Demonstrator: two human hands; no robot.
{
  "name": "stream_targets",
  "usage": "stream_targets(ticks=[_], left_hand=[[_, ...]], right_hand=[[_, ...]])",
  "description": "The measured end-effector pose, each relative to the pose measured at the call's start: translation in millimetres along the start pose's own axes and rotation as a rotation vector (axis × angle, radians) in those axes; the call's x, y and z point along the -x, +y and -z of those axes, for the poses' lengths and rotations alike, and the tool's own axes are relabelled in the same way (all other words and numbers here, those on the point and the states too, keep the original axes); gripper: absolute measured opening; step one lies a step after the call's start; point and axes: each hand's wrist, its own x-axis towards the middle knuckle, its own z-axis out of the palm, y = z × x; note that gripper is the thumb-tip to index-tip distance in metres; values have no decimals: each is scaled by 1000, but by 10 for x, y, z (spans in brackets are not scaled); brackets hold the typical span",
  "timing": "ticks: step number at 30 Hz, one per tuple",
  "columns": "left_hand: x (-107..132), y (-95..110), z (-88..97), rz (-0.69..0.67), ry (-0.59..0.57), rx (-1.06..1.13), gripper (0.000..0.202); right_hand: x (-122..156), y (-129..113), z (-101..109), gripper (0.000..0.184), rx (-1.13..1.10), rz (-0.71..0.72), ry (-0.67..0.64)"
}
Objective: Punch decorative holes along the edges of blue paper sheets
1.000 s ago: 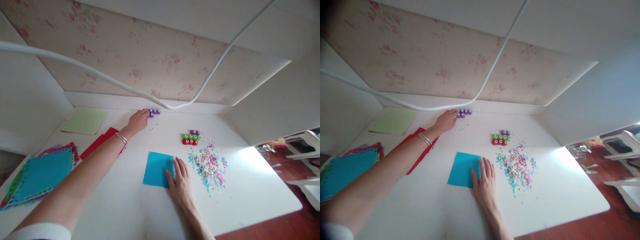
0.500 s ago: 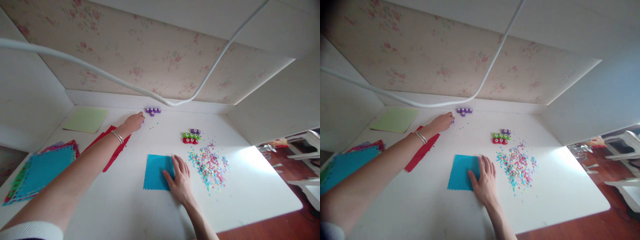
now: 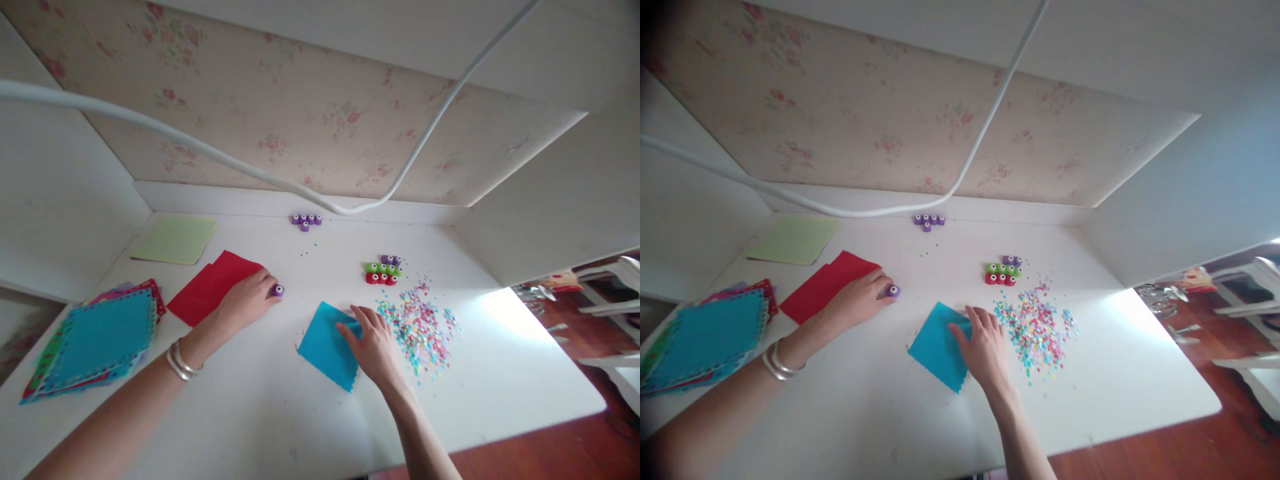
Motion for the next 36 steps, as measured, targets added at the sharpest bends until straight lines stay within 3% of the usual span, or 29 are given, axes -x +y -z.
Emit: stream_targets(ticks=[4,7,13,18,24,36], left_hand=[[310,241,-94,11,77,38,26],[468,360,-156,7,113,84,23],[579,352,-263,-28,159,215,40],[555,309,-280,-64,163,338,26],[575,256,-373,-15,196,489,26],[585,250,-415,-49,197,443,26]], right_hand=[[-26,-91,11,41,30,-26,-100],[-90,-116,93,32,-40,38,-207],[-126,-191,199,8,-279,116,-309],[-183,-249,188,21,-506,73,-404],[-309,-255,107,25,-608,54,-400],[-405,-290,65,26,-797,-44,-544]])
